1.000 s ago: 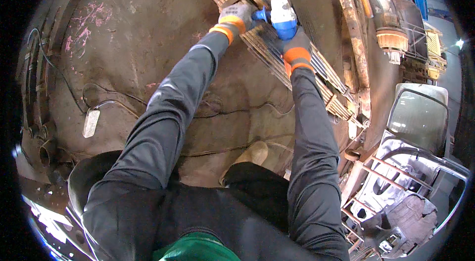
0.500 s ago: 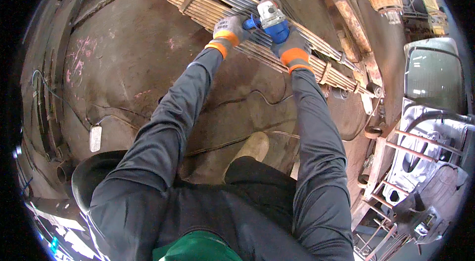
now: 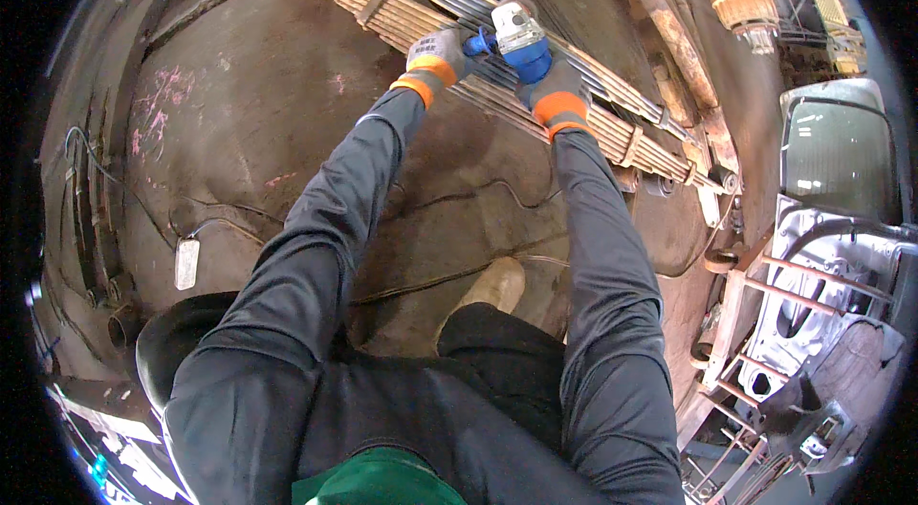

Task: The person uses an angle grinder to remove rust from a bundle of metal rods. The person holds the bundle with one hand and operates the grinder with the other, moving along the length of the rods to clean their surfaces.

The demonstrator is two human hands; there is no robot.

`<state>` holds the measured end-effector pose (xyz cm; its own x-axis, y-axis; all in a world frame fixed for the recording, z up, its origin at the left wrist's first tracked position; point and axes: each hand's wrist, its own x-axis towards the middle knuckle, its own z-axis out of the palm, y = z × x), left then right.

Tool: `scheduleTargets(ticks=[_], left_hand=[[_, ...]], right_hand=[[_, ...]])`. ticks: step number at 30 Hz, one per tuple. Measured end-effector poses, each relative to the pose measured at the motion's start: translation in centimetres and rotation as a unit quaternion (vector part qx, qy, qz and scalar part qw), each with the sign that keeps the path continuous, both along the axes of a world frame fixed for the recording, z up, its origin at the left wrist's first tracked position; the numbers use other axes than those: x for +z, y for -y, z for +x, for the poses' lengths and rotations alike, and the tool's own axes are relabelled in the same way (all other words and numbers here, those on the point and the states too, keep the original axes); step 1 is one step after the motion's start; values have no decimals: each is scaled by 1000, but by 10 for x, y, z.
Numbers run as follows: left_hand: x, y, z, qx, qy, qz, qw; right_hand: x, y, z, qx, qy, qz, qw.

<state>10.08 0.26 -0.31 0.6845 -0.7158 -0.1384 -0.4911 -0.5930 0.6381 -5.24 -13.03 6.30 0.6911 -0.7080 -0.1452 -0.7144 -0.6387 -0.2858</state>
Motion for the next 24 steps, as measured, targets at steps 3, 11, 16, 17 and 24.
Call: scheduleTargets(ticks=[3, 11, 16, 17, 24], left_hand=[[0, -14, 20, 8, -2, 12, 1000], [3, -18, 46, 15, 53, -4, 998], [1, 11, 31, -15, 23, -3, 1000], [-2, 14, 24, -16, 20, -18, 999], [5, 13, 10, -17, 19, -20, 999]], right_hand=[[-10, -20, 17, -15, 35, -43, 998], [-18, -21, 43, -29, 49, -41, 998], [-15, -2, 18, -45, 49, -66, 996], [-15, 0, 12, -53, 52, -67, 995], [-12, 8, 2, -34, 27, -68, 997]])
